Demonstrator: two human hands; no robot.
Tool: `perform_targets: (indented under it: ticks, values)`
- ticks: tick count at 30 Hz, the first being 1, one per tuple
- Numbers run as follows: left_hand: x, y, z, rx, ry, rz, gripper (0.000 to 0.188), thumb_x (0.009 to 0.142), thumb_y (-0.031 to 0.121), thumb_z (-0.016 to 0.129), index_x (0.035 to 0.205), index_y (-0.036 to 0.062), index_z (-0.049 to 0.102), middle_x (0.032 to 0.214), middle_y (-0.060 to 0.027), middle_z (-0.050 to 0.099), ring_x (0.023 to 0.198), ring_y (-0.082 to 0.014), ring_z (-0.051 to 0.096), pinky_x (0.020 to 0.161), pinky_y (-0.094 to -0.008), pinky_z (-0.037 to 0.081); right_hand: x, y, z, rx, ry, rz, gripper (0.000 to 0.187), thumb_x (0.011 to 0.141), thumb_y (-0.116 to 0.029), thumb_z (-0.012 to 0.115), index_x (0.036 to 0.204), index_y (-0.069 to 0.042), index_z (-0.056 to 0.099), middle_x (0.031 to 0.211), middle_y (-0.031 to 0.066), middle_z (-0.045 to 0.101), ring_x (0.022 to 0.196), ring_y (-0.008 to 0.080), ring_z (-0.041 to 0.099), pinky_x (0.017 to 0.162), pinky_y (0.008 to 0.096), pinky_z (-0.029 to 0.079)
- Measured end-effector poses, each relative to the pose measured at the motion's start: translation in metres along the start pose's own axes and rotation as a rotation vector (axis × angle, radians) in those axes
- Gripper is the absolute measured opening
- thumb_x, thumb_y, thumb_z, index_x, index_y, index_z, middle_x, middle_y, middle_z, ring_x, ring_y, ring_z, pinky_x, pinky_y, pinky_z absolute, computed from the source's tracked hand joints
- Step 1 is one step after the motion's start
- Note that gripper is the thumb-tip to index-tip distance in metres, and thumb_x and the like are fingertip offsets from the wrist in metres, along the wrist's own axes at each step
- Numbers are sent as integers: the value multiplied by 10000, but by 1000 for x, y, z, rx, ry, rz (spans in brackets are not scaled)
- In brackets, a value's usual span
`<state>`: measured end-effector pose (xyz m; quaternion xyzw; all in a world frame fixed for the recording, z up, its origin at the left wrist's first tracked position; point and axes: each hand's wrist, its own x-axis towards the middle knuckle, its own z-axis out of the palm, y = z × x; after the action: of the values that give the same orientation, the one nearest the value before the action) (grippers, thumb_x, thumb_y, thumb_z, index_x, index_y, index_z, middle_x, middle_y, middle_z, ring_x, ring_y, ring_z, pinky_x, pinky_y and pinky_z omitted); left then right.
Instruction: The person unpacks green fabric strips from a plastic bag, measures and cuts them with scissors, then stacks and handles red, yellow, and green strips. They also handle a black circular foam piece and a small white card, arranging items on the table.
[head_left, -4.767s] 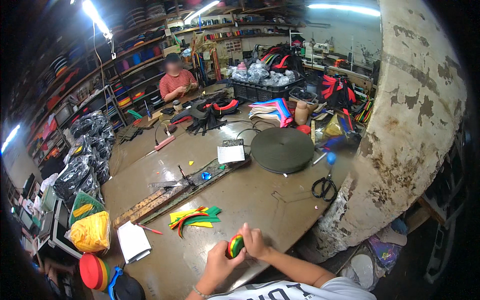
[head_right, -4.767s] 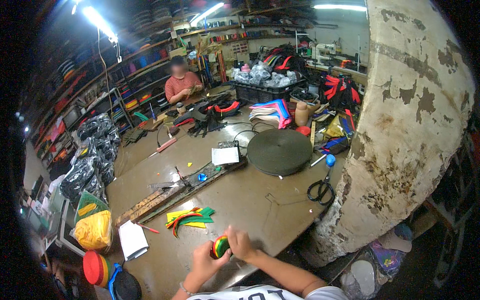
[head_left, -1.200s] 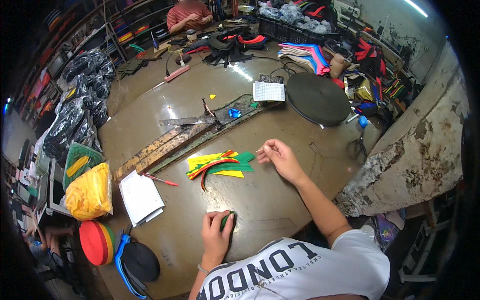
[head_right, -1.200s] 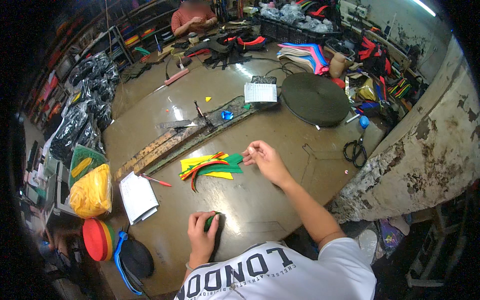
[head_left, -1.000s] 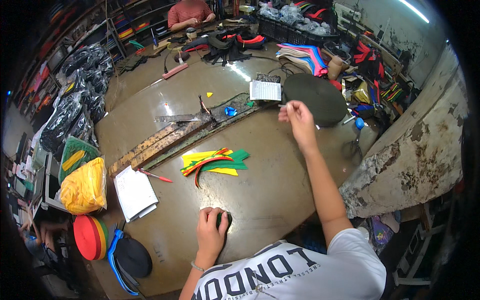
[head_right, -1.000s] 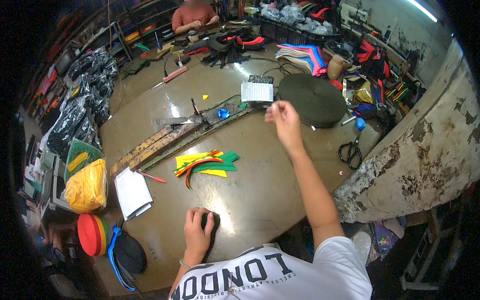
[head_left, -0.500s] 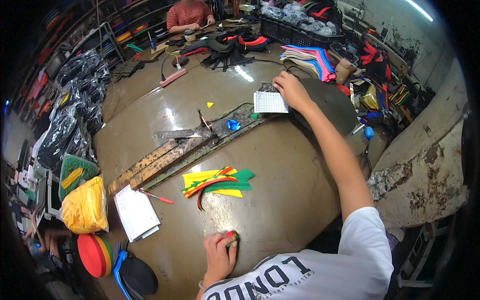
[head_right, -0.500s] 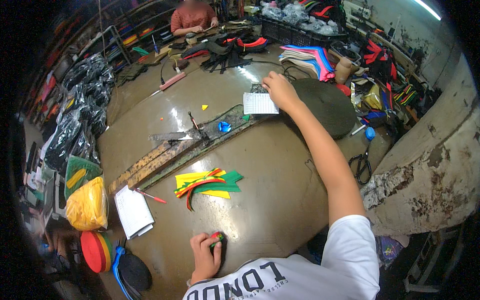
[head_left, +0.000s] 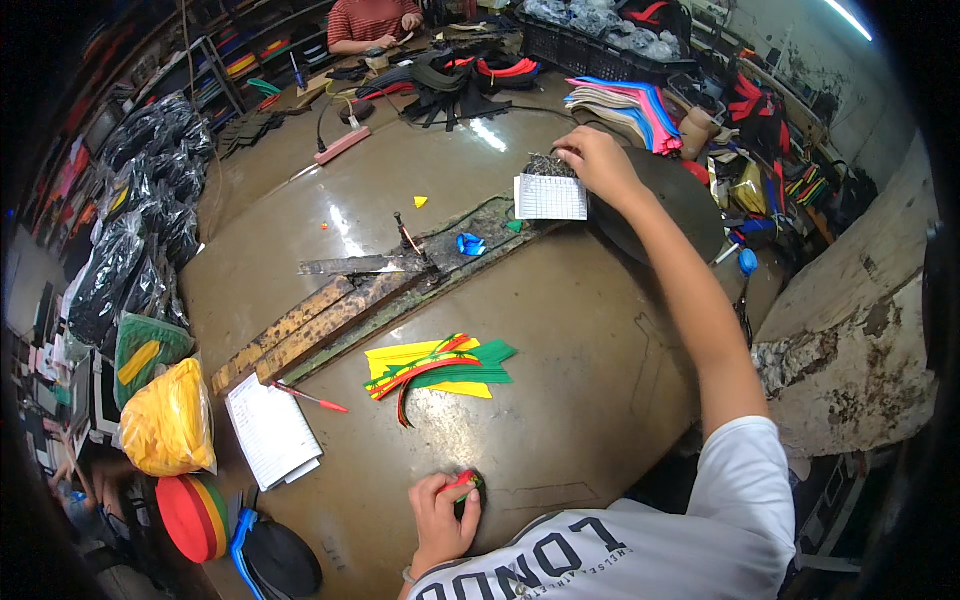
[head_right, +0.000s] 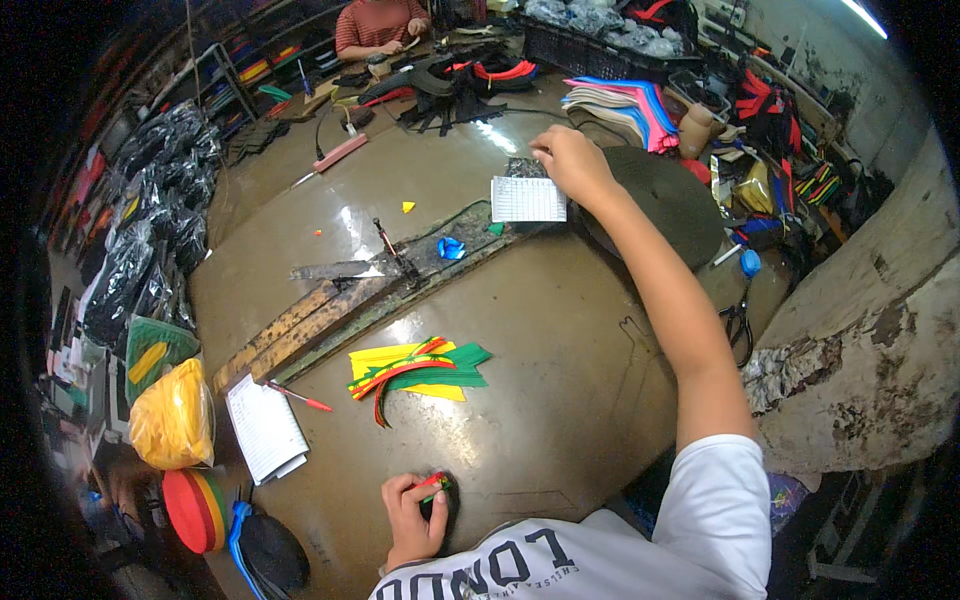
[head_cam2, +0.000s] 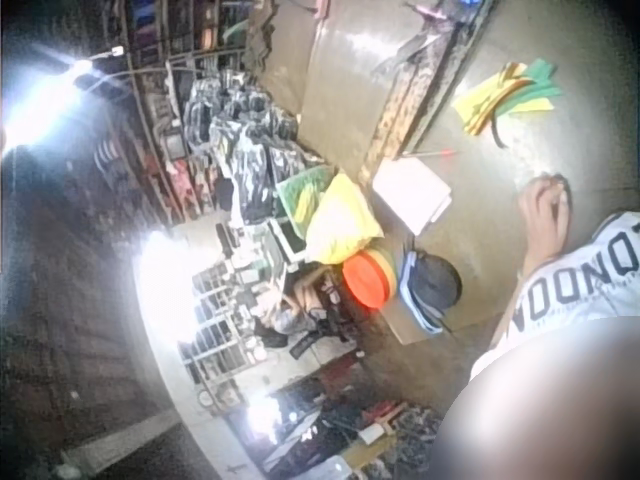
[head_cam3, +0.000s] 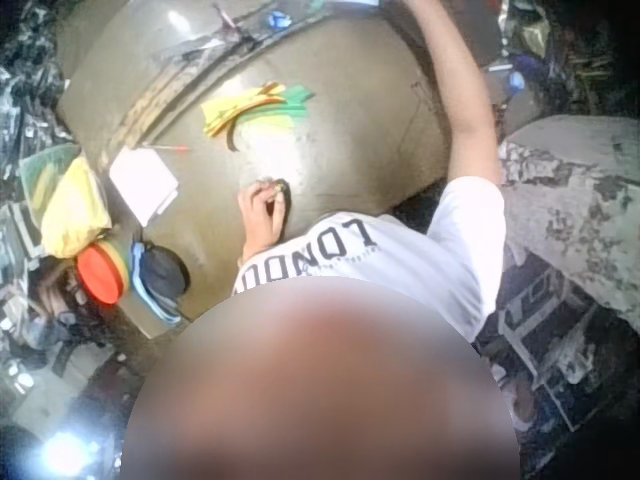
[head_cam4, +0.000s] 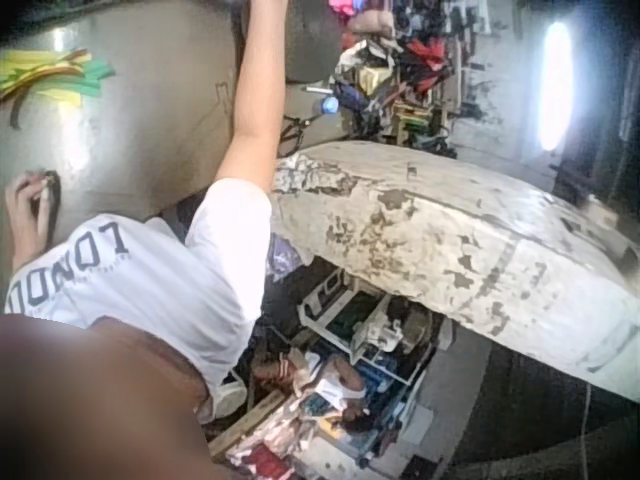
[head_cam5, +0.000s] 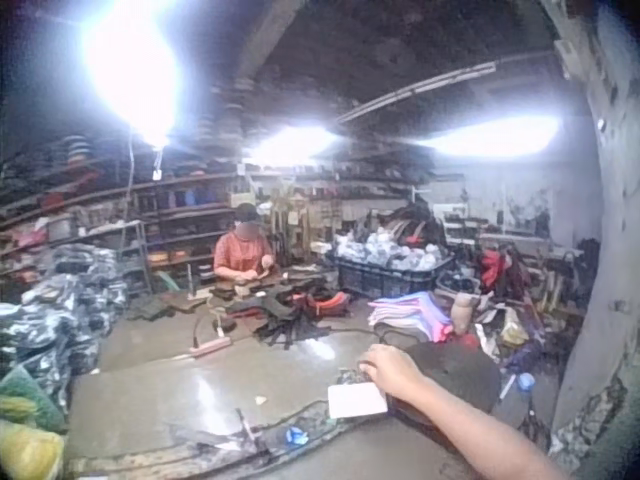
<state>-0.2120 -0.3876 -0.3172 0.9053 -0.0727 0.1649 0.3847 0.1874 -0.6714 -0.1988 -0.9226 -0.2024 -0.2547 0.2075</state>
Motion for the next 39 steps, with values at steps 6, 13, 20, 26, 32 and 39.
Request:
perform_targets:
  ticks: [6,13,20,26,32,39]
  values:
    - [3,2,-1,-40,35,18,227,752,77,703,949,83,590,992,-116,524,937,-300,485,828,-397,400,-11,-4,13,56,-39,-191,117,802,-94,618,877,-16,663,895,157,617,889,337,589,804,417,474]
    - [10,7,-4,-160,34,-74,294,699,57,695,976,76,601,945,-102,547,910,-287,499,816,-378,407,-14,5,19,-17,-50,-282,87,804,-58,594,875,-17,623,897,132,569,916,323,553,819,405,463]
    - [12,6,-5,-182,25,-89,311,680,68,692,982,81,620,922,-100,542,882,-283,497,796,-372,412,-21,1,21,5,3,-250,114,788,-46,603,893,-2,612,951,134,551,932,312,541,830,396,459]
    - [11,6,-6,-172,17,-74,295,682,60,686,971,87,632,911,-92,537,866,-273,495,778,-363,411,-26,-9,21,-59,43,-363,179,760,-15,640,932,-56,665,1014,94,573,1006,290,534,874,385,452]
    - [12,6,-8,-176,2,-73,300,683,56,684,977,89,634,912,-90,536,857,-272,487,773,-362,405,-41,-17,17,-115,27,-293,267,712,-39,669,950,-149,724,1059,62,579,1033,267,516,893,375,448]
    - [12,4,-8,-182,-12,-71,293,687,60,687,974,87,634,920,-91,539,865,-272,488,784,-364,400,-43,-21,17,-183,18,-341,290,726,-19,659,1003,-93,702,1038,75,596,1044,270,524,869,376,450]
